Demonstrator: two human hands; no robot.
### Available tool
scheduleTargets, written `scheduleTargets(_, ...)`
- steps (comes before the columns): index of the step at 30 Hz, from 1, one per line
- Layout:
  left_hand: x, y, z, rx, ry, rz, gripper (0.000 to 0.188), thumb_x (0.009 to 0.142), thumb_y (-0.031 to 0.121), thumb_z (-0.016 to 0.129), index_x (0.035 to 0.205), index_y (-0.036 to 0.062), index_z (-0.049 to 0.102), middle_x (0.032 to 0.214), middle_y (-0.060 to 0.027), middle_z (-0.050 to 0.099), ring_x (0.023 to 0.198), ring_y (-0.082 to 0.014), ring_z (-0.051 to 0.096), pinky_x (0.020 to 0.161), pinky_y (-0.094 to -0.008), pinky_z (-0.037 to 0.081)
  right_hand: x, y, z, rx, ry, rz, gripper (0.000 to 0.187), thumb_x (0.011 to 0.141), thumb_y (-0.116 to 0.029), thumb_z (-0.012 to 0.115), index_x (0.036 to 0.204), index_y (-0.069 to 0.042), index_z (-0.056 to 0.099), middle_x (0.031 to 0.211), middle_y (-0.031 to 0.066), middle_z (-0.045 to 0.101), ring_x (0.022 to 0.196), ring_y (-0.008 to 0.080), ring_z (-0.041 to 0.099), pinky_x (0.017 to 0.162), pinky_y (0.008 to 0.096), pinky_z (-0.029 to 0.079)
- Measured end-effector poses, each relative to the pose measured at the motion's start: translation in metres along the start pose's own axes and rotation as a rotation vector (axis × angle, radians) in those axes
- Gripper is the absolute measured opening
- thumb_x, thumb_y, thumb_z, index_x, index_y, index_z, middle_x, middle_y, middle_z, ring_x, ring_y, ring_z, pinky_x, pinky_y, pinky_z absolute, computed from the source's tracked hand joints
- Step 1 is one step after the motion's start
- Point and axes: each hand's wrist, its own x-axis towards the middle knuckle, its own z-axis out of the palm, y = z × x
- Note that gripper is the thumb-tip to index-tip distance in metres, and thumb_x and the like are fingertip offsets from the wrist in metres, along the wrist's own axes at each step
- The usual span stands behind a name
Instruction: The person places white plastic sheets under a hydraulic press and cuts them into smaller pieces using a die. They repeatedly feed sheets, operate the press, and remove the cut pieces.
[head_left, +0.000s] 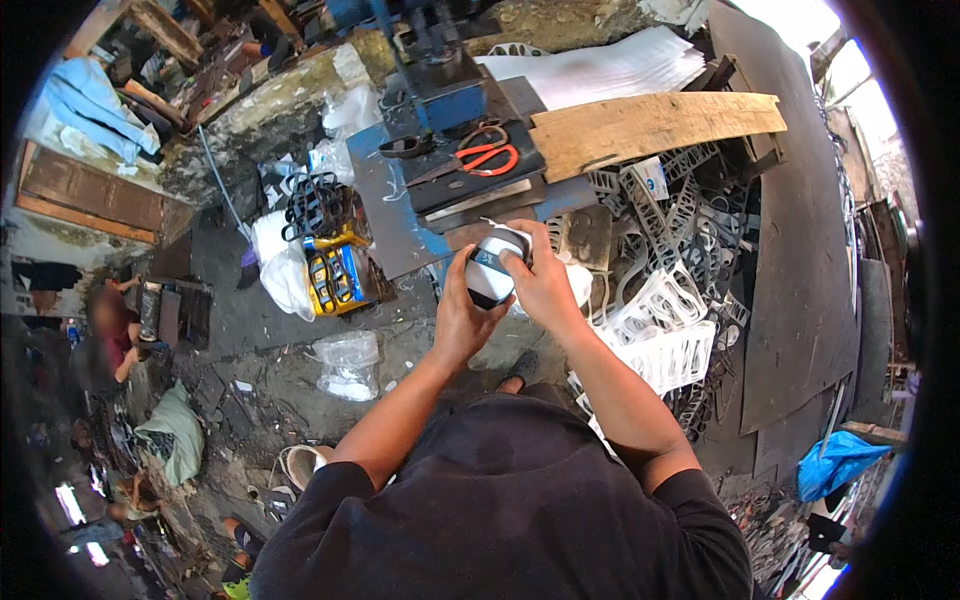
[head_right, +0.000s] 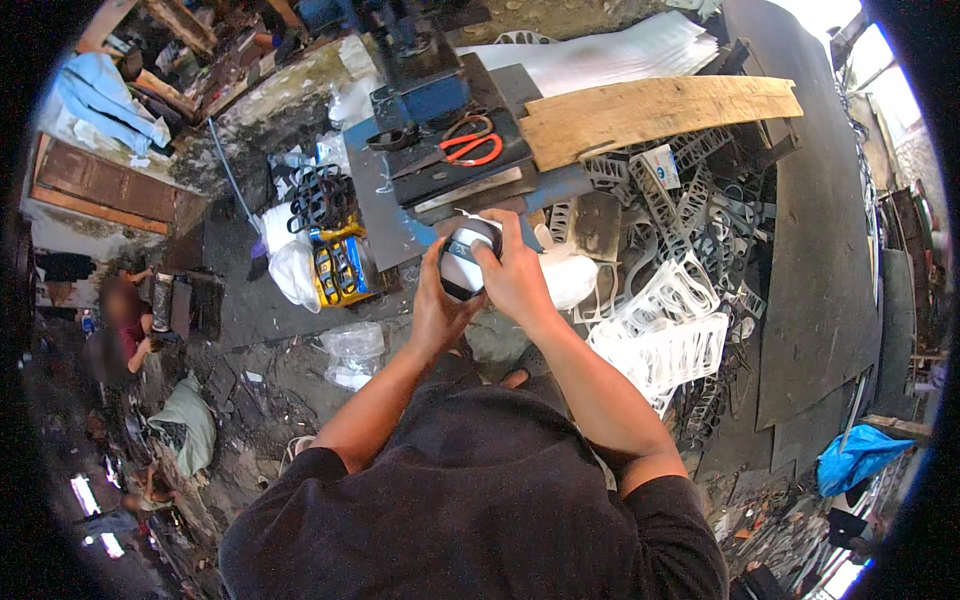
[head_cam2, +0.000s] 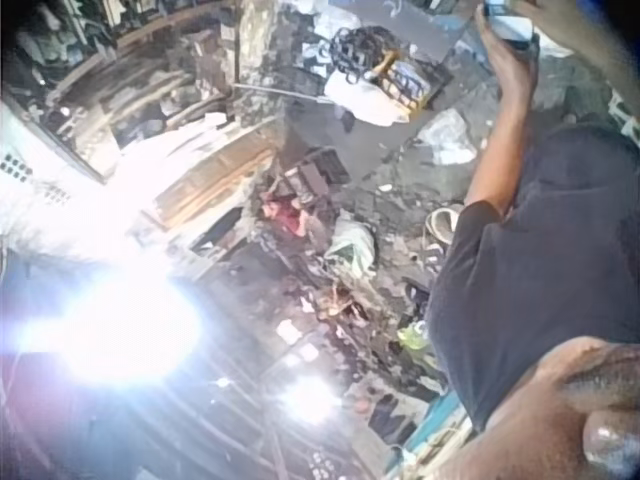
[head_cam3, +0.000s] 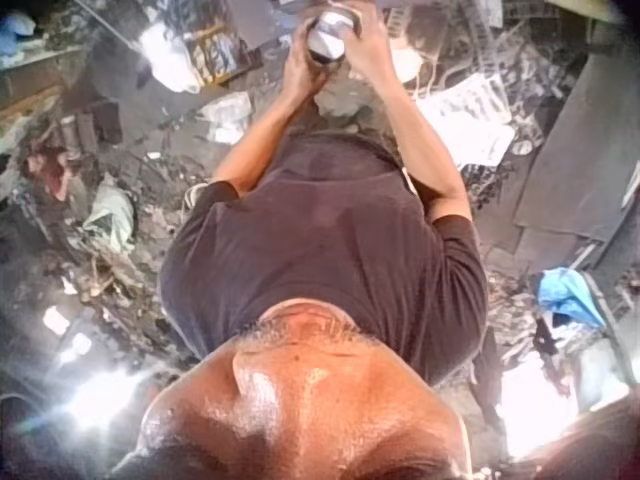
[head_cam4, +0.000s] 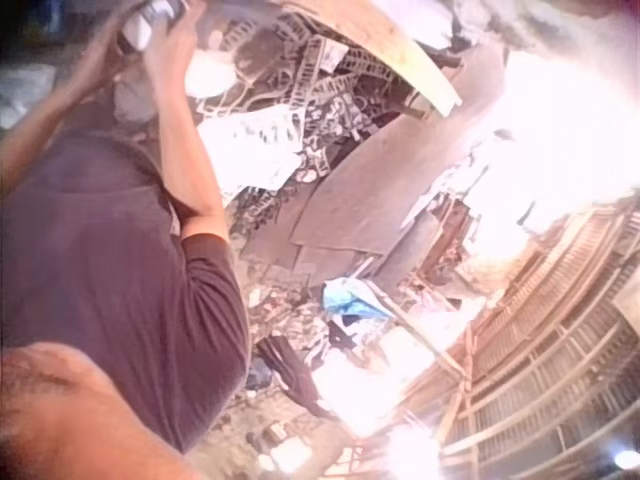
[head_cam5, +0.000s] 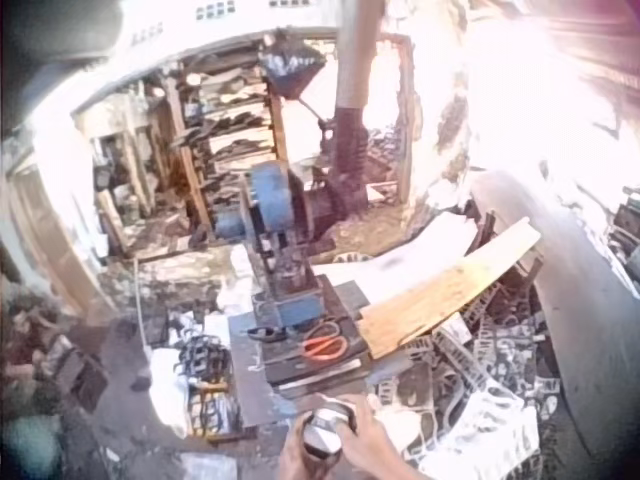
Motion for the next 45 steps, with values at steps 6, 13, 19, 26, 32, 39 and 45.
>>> scheduleTargets(6,0.017,-0.06,-0.059,0.0,0.006,0.082,0.096,0.07,0.013,0.086,0.146,0.0009,0.028,0.138,-0.0254,0.048,0.122,-0.0428,0.052,0.099,-0.0454,0.047,0.031,-0.027,0.09,0.004,0.306,0.059,0.029,0.094,-0.008,0.054,0.123,-0.009,0.049,0.104,0.0184,0.068,0.096,0.0369,0.067,0.083,0.0387,0.05)
scheduleTargets(13,0.04,-0.115,-0.115,-0.157,-0.119,0.083,0.098,0.067,0.016,0.089,0.145,0.0034,0.032,0.138,-0.0227,0.048,0.126,-0.0401,0.051,0.102,-0.0429,0.045,0.058,-0.032,0.127,-0.031,0.024,0.073,0.021,0.098,-0.024,0.057,0.109,-0.007,0.059,0.104,0.0094,0.066,0.091,0.0221,0.065,0.076,0.0348,0.05)
scheduleTargets(19,0.051,-0.136,-0.14,-0.22,-0.176,0.227,0.099,0.064,0.021,0.092,0.143,0.0044,0.035,0.137,-0.0186,0.047,0.128,-0.0349,0.048,0.107,-0.0421,0.04,0.057,-0.02,0.12,0.384,0.0,0.325,0.032,0.1,-0.038,0.055,0.109,-0.008,0.064,0.099,0.0044,0.064,0.085,0.0107,0.059,0.072,0.029,0.051)
scheduleTargets(26,0.096,-0.168,-0.158,-0.163,-0.646,0.358,0.086,0.065,0.004,0.079,0.141,0.0106,0.04,0.142,-0.0113,0.046,0.135,-0.0306,0.042,0.115,-0.0513,0.027,0.037,0.024,0.098,-0.064,0.682,0.156,0.047,0.091,-0.013,0.066,0.132,-0.011,0.043,0.116,0.0195,0.06,0.102,0.0266,0.06,0.087,0.0351,0.047)
scheduleTargets(32,0.133,-0.188,-0.142,0.385,-0.924,0.696,0.073,0.069,-0.006,0.063,0.136,0.0189,0.048,0.141,-0.0007,0.047,0.139,-0.0227,0.037,0.119,-0.0535,0.019,0.025,0.002,0.089,-0.075,0.899,0.086,0.055,0.095,-0.012,0.061,0.142,-0.007,0.032,0.123,0.0244,0.056,0.112,0.0297,0.057,0.095,0.038,0.044)
scheduleTargets(39,0.142,-0.25,-0.129,0.735,-0.809,0.88,0.058,0.088,0.004,0.051,0.14,0.0274,0.046,0.147,0.003,0.043,0.141,-0.0201,0.034,0.117,-0.054,0.022,0.013,0.038,0.086,0.14,0.878,0.116,0.056,0.095,-0.011,0.061,0.141,0.0,0.031,0.125,0.0222,0.054,0.115,0.0269,0.055,0.098,0.0357,0.043)
scheduleTargets(45,0.167,-0.211,-0.131,0.254,-0.267,0.357,0.051,0.083,0.004,0.062,0.133,0.0132,0.054,0.135,-0.0121,0.053,0.126,-0.0326,0.048,0.105,-0.0503,0.036,0.007,0.042,0.081,0.15,0.878,0.118,0.05,0.095,-0.012,0.061,0.136,0.001,0.036,0.125,0.0189,0.054,0.113,0.0247,0.055,0.097,0.0338,0.043)
